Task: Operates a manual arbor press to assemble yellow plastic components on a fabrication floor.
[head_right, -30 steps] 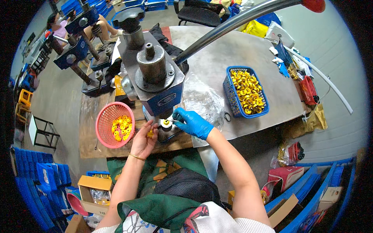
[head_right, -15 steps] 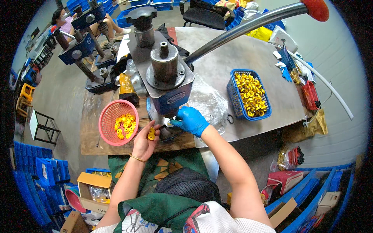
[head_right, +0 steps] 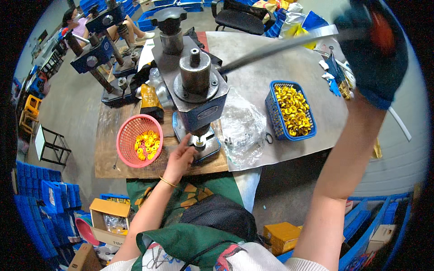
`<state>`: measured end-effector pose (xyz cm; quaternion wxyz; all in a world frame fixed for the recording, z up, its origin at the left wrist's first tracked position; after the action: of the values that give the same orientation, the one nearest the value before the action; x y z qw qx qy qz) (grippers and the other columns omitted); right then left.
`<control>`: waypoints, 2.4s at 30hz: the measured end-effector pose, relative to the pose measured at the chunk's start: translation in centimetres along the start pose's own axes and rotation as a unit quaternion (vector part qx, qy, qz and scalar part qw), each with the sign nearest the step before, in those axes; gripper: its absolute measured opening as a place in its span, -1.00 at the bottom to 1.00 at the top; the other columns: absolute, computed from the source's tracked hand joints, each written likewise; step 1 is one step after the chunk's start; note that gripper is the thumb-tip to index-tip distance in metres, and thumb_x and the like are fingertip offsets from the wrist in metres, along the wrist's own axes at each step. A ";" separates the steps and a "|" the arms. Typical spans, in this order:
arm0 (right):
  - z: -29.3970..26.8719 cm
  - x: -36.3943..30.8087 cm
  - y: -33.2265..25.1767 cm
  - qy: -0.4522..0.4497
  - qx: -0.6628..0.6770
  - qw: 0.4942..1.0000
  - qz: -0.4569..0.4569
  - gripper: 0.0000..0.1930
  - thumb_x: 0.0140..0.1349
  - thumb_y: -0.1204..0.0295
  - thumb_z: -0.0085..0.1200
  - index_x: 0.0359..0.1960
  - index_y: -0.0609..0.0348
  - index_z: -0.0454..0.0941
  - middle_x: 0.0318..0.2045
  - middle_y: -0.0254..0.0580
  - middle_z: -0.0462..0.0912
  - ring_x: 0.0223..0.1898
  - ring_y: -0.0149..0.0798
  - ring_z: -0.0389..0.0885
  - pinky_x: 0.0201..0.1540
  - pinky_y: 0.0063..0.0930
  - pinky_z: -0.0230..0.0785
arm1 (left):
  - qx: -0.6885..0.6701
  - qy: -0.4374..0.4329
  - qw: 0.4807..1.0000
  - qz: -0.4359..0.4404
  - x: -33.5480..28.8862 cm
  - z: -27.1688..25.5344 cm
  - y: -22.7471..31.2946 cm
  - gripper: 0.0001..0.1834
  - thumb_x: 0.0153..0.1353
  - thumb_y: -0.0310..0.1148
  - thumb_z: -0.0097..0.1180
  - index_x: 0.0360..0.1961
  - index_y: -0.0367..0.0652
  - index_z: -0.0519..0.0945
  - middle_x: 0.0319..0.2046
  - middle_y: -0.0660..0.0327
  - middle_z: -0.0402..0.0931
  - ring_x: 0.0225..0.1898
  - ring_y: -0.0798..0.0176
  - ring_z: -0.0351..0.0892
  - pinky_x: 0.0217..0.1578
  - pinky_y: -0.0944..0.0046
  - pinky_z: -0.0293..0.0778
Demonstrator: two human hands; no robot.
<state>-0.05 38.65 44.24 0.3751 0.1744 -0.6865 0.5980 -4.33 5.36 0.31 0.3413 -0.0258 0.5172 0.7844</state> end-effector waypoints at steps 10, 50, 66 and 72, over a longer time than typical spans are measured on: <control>7.7 -13.2 0.3 -0.219 -0.146 0.910 0.319 -0.12 0.02 0.20 -0.04 0.27 0.40 -0.24 0.24 0.16 0.04 0.20 0.06 0.18 0.20 -0.15 0.01 | 0.524 0.012 0.807 0.272 -0.3 2.2 3.6 -0.52 0.10 -0.38 0.03 0.09 -0.10 0.34 -0.41 0.03 0.41 -0.40 -0.06 0.45 -0.39 0.08 0.39; 18.3 -28.2 26.2 -0.263 -0.283 0.896 0.219 -0.73 0.04 0.34 0.07 -0.32 0.24 0.33 -0.47 0.10 0.47 -0.38 0.15 0.46 -0.35 -0.18 0.35 | 0.417 0.020 0.846 0.332 2.1 2.0 4.0 -0.73 0.00 -0.46 0.21 -0.24 -0.32 0.55 -0.26 0.17 0.57 -0.47 0.43 0.46 -0.42 0.44 0.39; 20.5 -28.1 27.8 -0.375 -0.280 0.859 0.208 -0.71 -0.06 0.25 0.16 -0.30 0.11 0.54 -0.42 0.08 0.55 -0.34 0.09 0.52 -0.29 -0.21 0.38 | 0.000 0.074 0.993 0.092 0.6 -3.2 0.3 -0.65 0.14 -0.61 -0.24 -0.02 -0.25 0.39 -0.30 0.29 0.37 -0.44 0.51 0.35 -0.47 0.56 0.28; 19.9 -25.7 24.7 -0.376 -0.244 0.872 0.197 -0.65 0.01 0.34 0.11 -0.14 0.16 0.45 -0.20 0.16 0.50 -0.15 0.08 0.48 -0.15 -0.25 0.35 | -0.057 0.087 0.991 0.084 0.5 -2.7 -0.1 -0.67 0.16 -0.58 -0.21 -0.02 -0.28 0.36 -0.21 0.18 0.44 -0.33 0.40 0.50 -0.44 0.46 0.41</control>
<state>-6.21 19.91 8.48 -0.0059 0.1504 -0.9198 0.3624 -5.55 3.36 -1.20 0.2262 -0.0700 0.4995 0.8334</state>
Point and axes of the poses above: each hand's wrist, its own x-axis towards the middle knuckle, its own z-axis out of the palm, y = z × x, the point moved 7 cm from there along x, towards the middle knuckle
